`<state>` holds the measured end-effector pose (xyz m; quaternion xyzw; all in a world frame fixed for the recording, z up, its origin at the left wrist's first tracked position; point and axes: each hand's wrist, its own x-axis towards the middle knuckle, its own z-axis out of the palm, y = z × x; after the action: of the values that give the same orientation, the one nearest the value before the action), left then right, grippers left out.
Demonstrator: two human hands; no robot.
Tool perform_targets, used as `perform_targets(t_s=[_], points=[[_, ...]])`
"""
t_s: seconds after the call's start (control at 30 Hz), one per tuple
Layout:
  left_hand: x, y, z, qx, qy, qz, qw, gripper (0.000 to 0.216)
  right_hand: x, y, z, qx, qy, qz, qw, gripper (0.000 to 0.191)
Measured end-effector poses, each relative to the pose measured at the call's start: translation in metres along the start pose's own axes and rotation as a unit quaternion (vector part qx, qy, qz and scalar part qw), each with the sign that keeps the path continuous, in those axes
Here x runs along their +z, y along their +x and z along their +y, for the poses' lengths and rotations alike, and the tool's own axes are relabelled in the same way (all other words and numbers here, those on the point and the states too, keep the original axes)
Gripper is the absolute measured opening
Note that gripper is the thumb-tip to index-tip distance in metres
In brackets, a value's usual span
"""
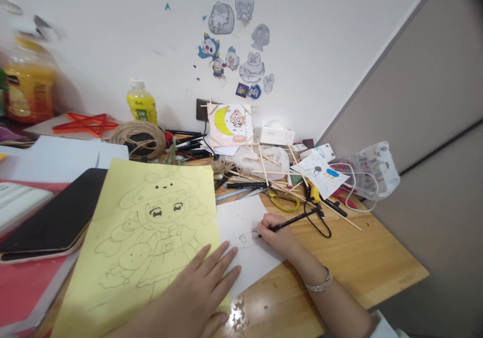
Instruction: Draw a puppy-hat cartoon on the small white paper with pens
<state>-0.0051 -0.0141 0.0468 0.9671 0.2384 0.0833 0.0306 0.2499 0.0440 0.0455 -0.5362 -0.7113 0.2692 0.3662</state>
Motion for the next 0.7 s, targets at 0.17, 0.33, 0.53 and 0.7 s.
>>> perform_targets(t_s=[0.17, 0.33, 0.53, 0.7], points=[[-0.0009, 0.0007, 0.0003, -0.003, -0.001, 0.005, 1.0, 0.06, -0.0002, -0.0007, -0.0005, -0.002, -0.011, 0.003, 1.0, 0.032], [0.0001, 0.0009, -0.0006, -0.003, 0.002, -0.006, 1.0, 0.061, -0.0007, -0.0004, -0.0034, -0.01, -0.042, -0.002, 0.999, 0.032], [0.0005, 0.0015, -0.0017, -0.005, -0.021, 0.006, 1.0, 0.06, 0.0009, -0.0003, -0.0016, -0.016, -0.069, 0.01, 0.997, 0.032], [-0.0023, 0.0027, 0.0006, -0.005, -0.008, -0.013, 1.0, 0.061, 0.0004, -0.0007, -0.0014, -0.016, -0.072, -0.005, 0.997, 0.032]])
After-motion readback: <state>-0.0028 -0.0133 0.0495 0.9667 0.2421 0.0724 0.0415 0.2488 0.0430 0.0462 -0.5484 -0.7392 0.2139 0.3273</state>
